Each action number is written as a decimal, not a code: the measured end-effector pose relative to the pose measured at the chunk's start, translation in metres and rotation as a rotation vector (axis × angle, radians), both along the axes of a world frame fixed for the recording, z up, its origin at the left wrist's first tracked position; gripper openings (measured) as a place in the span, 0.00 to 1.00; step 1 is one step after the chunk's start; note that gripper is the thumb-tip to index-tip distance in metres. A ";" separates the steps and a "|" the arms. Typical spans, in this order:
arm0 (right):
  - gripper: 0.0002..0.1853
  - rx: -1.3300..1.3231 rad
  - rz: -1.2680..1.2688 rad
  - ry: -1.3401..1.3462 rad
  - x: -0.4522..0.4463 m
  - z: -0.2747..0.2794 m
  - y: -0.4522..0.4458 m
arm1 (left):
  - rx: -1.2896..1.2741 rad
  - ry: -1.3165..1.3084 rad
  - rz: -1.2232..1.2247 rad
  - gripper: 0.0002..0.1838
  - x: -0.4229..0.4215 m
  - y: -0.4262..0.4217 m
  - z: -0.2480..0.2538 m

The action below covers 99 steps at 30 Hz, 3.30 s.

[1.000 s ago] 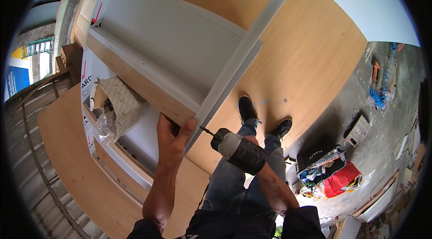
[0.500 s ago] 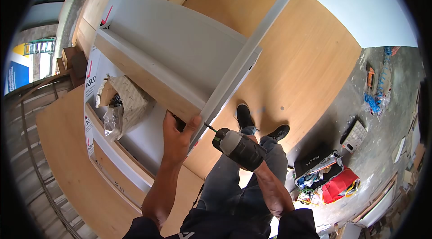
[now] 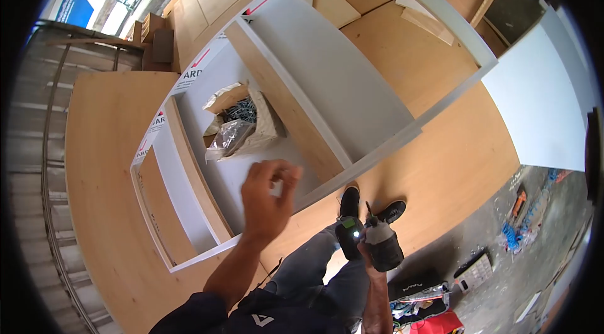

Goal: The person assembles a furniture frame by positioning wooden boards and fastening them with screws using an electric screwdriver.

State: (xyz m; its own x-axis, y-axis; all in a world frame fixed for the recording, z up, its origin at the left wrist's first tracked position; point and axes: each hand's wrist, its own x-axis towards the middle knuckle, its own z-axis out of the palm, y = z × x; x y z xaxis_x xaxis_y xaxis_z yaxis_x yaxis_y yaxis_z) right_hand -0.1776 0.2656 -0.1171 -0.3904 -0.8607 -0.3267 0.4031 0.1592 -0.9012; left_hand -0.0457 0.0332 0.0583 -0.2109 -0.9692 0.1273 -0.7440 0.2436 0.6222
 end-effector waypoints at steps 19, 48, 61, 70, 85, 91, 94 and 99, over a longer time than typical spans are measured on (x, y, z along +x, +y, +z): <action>0.21 -0.242 0.138 -0.594 0.013 0.033 -0.013 | -0.132 -0.324 -0.360 0.11 0.066 -0.170 -0.017; 0.29 -0.035 0.108 -0.440 0.052 -0.089 0.025 | 0.550 0.771 0.167 0.09 -0.072 0.070 -0.067; 0.26 -0.194 0.070 -0.004 0.045 -0.090 0.027 | 0.576 0.744 0.185 0.09 -0.086 0.079 -0.081; 0.30 -0.198 0.037 0.462 0.023 -0.063 -0.001 | 0.816 0.913 0.324 0.09 -0.090 0.076 -0.076; 0.25 -0.214 0.046 0.141 0.024 -0.064 -0.014 | -0.186 -0.242 -0.751 0.14 -0.056 -0.013 -0.036; 0.26 -0.241 0.021 0.207 0.019 -0.063 -0.017 | -0.080 -0.266 -0.921 0.12 -0.058 -0.029 -0.048; 0.26 -0.213 -0.044 -0.020 0.021 -0.058 -0.017 | -0.065 -0.305 -0.952 0.12 -0.062 -0.026 -0.054; 0.26 -0.206 -0.042 -0.092 0.016 -0.049 -0.021 | -0.104 -0.372 -0.992 0.11 -0.061 -0.027 -0.059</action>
State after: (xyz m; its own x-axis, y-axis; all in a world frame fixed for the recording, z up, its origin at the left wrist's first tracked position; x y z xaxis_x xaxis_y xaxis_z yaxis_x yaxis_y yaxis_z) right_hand -0.1611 0.2446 -0.1666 -0.4043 -0.8964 -0.1819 0.4874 -0.0429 -0.8721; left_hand -0.1063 0.0065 -0.0008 -0.9432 -0.3303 -0.0355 -0.3224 0.8842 0.3379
